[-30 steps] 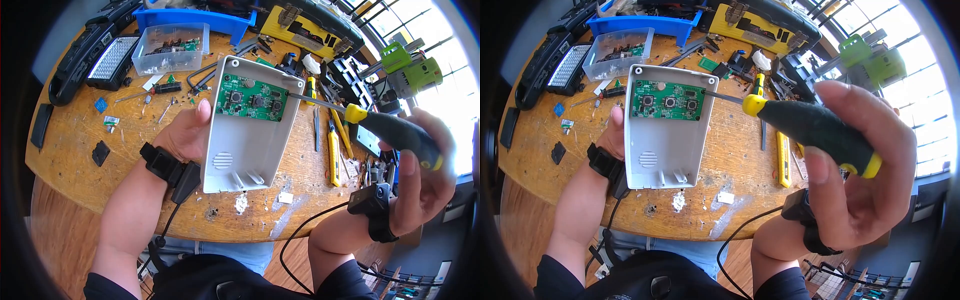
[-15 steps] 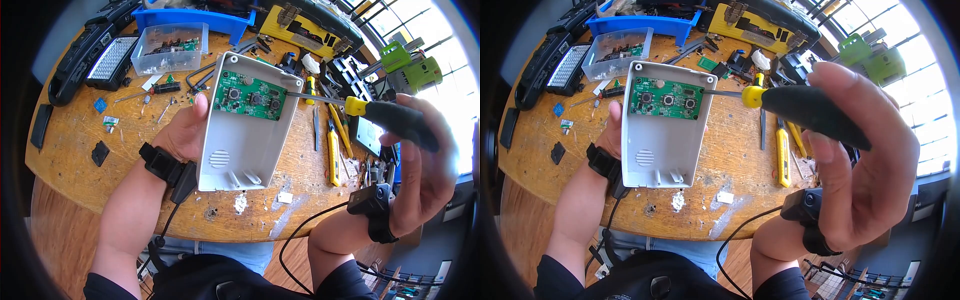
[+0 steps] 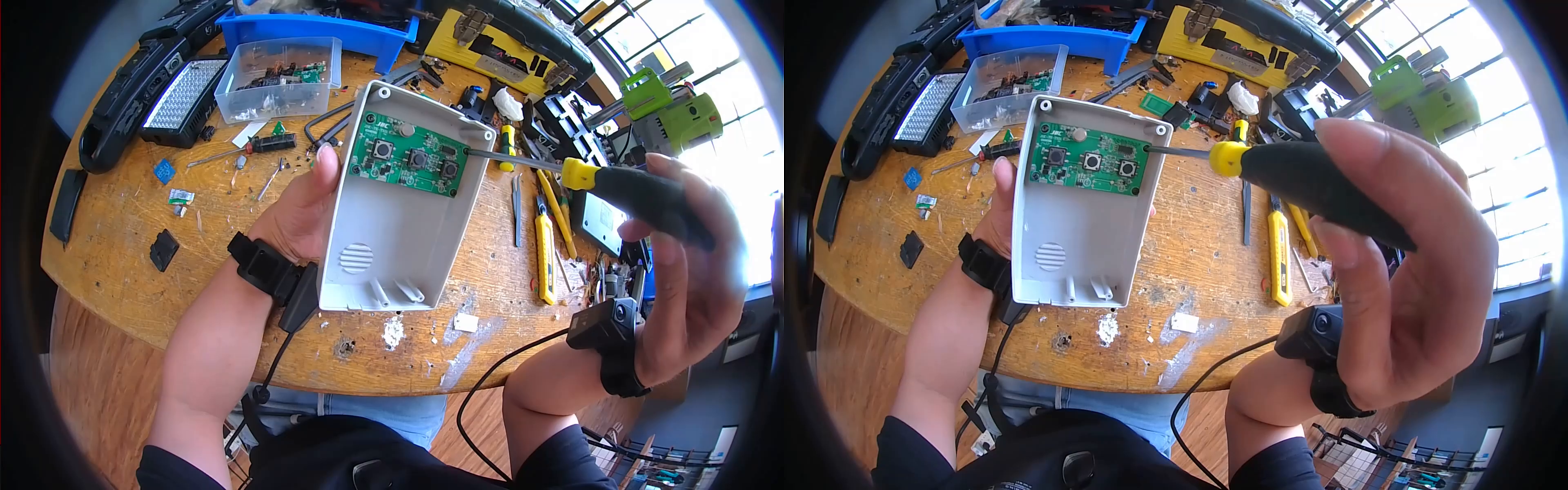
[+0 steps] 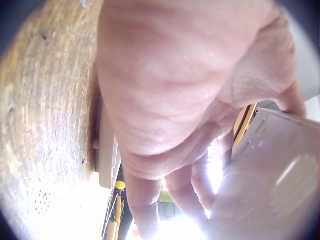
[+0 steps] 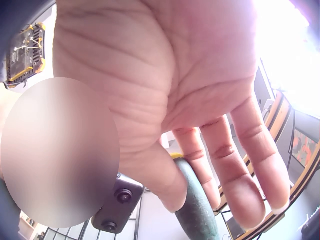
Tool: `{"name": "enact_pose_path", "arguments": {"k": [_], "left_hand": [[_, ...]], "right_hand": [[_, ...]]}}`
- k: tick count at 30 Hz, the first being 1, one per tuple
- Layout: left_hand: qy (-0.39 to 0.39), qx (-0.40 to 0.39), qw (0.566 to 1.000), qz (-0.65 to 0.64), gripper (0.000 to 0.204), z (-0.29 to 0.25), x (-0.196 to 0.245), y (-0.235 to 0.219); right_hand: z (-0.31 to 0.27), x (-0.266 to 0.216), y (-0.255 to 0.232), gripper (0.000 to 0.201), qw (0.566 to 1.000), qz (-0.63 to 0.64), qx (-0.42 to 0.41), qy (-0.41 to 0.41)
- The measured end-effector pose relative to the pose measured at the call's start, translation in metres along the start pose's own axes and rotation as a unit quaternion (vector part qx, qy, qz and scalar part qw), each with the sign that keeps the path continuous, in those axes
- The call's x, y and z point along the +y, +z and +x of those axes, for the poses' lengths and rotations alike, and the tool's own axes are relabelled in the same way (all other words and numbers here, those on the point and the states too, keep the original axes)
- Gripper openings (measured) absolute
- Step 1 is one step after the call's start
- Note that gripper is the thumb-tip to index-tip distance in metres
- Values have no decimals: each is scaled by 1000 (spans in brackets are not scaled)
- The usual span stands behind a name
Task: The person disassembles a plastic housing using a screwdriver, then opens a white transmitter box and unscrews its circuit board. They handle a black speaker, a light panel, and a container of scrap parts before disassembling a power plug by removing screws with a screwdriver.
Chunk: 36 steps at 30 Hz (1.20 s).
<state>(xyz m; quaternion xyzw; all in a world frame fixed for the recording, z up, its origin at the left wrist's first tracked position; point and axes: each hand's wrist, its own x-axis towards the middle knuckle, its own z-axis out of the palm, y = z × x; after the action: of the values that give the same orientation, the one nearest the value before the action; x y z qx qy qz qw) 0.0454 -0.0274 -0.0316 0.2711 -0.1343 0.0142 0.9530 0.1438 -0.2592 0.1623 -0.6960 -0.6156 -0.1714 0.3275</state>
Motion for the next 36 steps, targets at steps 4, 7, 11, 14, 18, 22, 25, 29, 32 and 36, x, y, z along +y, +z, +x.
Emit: {"name": "enact_pose_path", "arguments": {"k": [4, 7, 11, 14, 18, 22, 25, 29, 32, 36], "left_hand": [[1, 5, 1000, 27, 88, 0, 2, 5], [6, 14, 999, 33, 88, -2, 3, 11], [-5, 27, 999, 36, 89, -3, 3, 8], [-9, 20, 999, 32, 90, -3, 2, 4], [-18, 28, 999, 39, 92, -6, 5, 10], [-7, 24, 999, 24, 91, -2, 2, 7], [18, 22, 999, 23, 88, 3, 2, 2], [64, 43, 997, 8, 82, 2, 5, 8], [52, 27, 998, -6, 81, 1, 4, 8], [49, 19, 999, -8, 80, 2, 5, 3]], "right_hand": [[0, 4, -1, 33, 1000, -10, -19, -9], [-2, 0, 0, 32, 1000, -7, -11, 14], [-6, -8, 4, 31, 997, -30, 28, 65], [-3, -9, -3, 30, 996, -1, 4, 89], [0, -21, -6, 27, 990, -97, -40, 98], [-2, -14, -5, 27, 994, -62, -18, 85], [-12, -8, -20, 33, 998, 12, -8, 62], [-10, -9, -24, 40, 999, 37, -40, -5], [-8, -7, -21, 39, 998, 27, -55, 26], [-8, 0, -11, 37, 997, 57, -60, 9]]}}
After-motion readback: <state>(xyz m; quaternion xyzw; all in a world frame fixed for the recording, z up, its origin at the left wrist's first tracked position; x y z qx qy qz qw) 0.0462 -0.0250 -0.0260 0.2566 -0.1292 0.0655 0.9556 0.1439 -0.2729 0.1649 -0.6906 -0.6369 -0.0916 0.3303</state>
